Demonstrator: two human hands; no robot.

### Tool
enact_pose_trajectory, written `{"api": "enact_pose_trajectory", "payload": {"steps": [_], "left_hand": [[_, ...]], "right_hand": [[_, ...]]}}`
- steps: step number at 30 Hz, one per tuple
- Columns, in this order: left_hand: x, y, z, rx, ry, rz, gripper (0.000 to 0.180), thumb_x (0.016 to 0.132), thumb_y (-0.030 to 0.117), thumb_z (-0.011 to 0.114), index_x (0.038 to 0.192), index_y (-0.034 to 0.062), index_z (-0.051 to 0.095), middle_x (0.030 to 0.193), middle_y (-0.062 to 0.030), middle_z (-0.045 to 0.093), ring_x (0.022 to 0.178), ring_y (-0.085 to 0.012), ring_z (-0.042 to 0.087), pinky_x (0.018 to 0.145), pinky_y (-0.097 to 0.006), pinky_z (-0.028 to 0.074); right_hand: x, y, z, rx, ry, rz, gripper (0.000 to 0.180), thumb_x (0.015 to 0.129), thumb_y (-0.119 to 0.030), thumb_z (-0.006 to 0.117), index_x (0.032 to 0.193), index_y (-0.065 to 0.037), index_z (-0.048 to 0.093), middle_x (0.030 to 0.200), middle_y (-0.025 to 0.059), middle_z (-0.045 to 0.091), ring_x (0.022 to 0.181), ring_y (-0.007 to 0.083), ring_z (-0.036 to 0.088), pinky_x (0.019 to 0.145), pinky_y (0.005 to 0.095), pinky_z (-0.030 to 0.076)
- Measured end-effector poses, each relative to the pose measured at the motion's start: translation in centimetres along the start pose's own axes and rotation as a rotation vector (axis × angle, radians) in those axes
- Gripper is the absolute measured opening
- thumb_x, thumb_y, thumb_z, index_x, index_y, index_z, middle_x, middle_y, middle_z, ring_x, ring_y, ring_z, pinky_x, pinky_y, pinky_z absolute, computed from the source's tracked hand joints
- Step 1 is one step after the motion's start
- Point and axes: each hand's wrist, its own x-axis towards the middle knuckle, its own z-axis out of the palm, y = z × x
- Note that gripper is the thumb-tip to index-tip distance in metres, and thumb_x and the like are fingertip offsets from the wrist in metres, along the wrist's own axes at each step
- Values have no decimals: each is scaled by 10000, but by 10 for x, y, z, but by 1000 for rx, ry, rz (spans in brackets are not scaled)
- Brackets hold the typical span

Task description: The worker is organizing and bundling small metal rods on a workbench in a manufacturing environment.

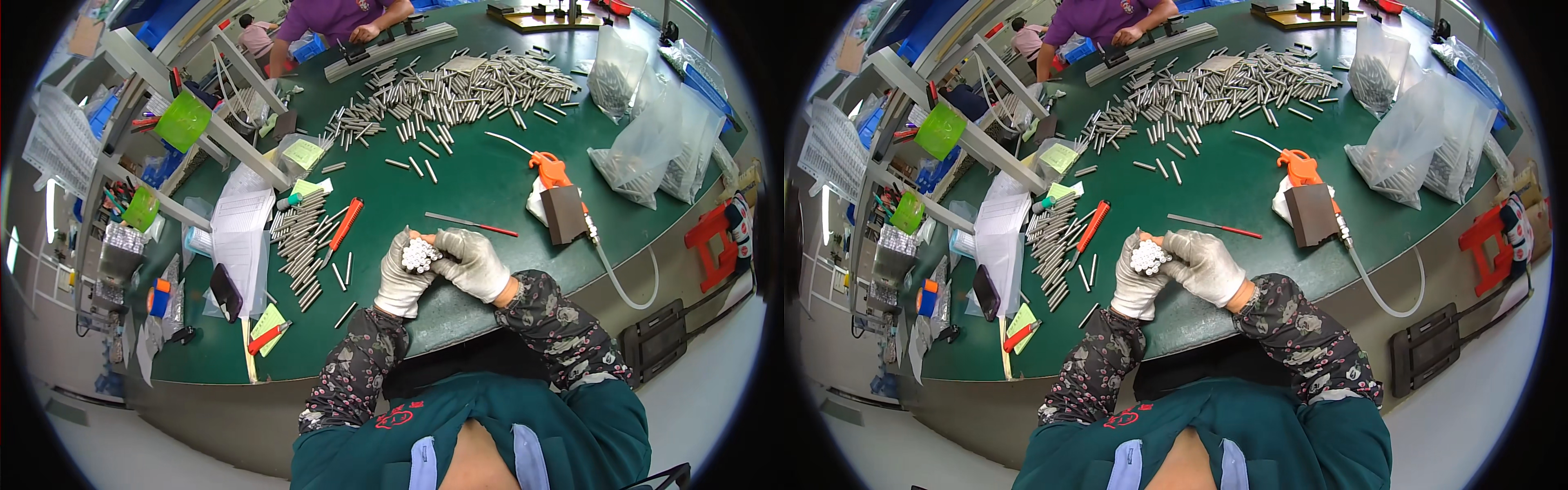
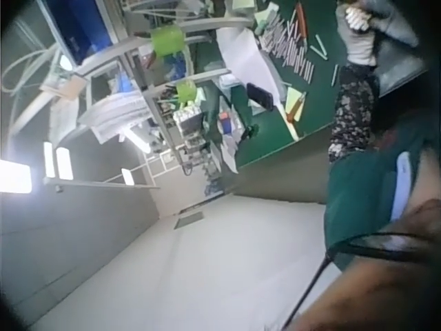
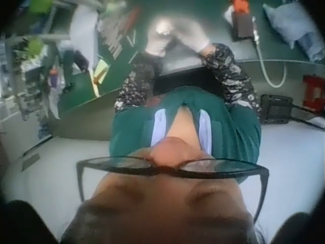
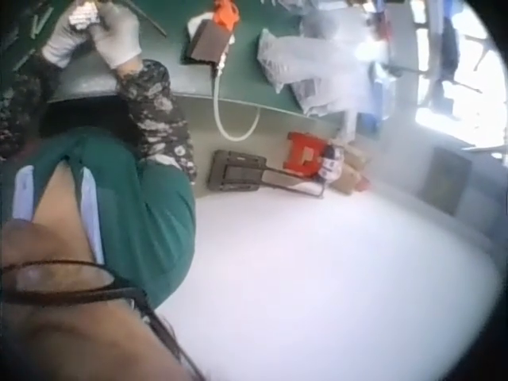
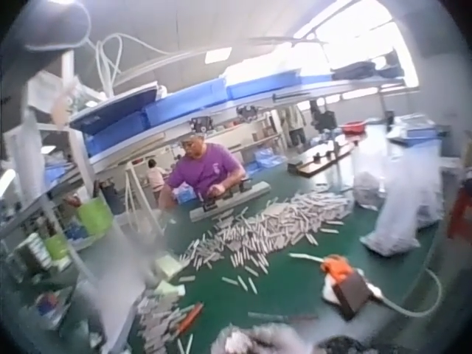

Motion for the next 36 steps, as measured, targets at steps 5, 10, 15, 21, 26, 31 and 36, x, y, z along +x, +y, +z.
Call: {"api": "enact_pose_trajectory", "payload": {"steps": [5, 10, 15, 21, 26, 31, 36], "left_hand": [[-4, -5, 3, -95, 80, -40, 546, 691, 12, 685, 1139, 124, 394, 956, -16, 516, 835, -121, 550, 726, -240, 487], [-6, -34, -6, -19, 30, -129, 591, 674, -12, 686, 1163, 130, 386, 988, -17, 519, 865, -123, 553, 743, -242, 487], [1, 2, 4, -595, 81, -332, 250, 909, 253, 445, 1045, 44, 475, 933, -43, 570, 843, -133, 564, 801, -270, 484], [3, 13, 5, -529, 19, -234, 330, 838, 90, 553, 1124, 51, 394, 967, -32, 548, 848, -110, 551, 799, -245, 485], [7, -3, -2, -519, -87, -209, 365, 814, 48, 564, 1122, 60, 367, 969, -23, 523, 860, -105, 537, 811, -243, 473], [10, 5, 1, -410, -126, -156, 350, 818, 109, 582, 1093, 52, 372, 945, -5, 537, 852, -79, 529, 843, -228, 437], [10, -13, -5, 28, -158, -111, 336, 794, 134, 605, 1031, 36, 388, 855, 36, 539, 785, -75, 531, 846, -216, 419]], "right_hand": [[1, -2, 0, -19, 14, -58, 371, 673, -3, 648, 1039, -10, 586, 738, 128, 565, 679, 269, 573, 608, 318, 443], [2, -4, 4, -20, 10, -4, 324, 675, -33, 656, 991, -11, 588, 734, 132, 564, 674, 275, 570, 607, 326, 449], [0, 0, 2, -9, 22, 113, 293, 679, -72, 662, 955, -6, 587, 752, 152, 573, 705, 300, 578, 622, 345, 459], [1, 1, 4, -2, 21, 158, 311, 685, -74, 659, 979, -1, 586, 821, 160, 595, 757, 291, 599, 667, 327, 478], [0, 1, 6, 62, 29, 200, 303, 693, -56, 640, 985, 3, 584, 849, 154, 600, 770, 278, 603, 684, 315, 482], [2, -3, 1, 47, 7, 245, 299, 697, -52, 630, 989, -1, 587, 850, 156, 600, 776, 268, 606, 690, 308, 482], [1, 2, 8, 55, 16, 227, 301, 704, -53, 622, 1000, -6, 588, 854, 159, 602, 780, 272, 605, 691, 310, 480]]}}
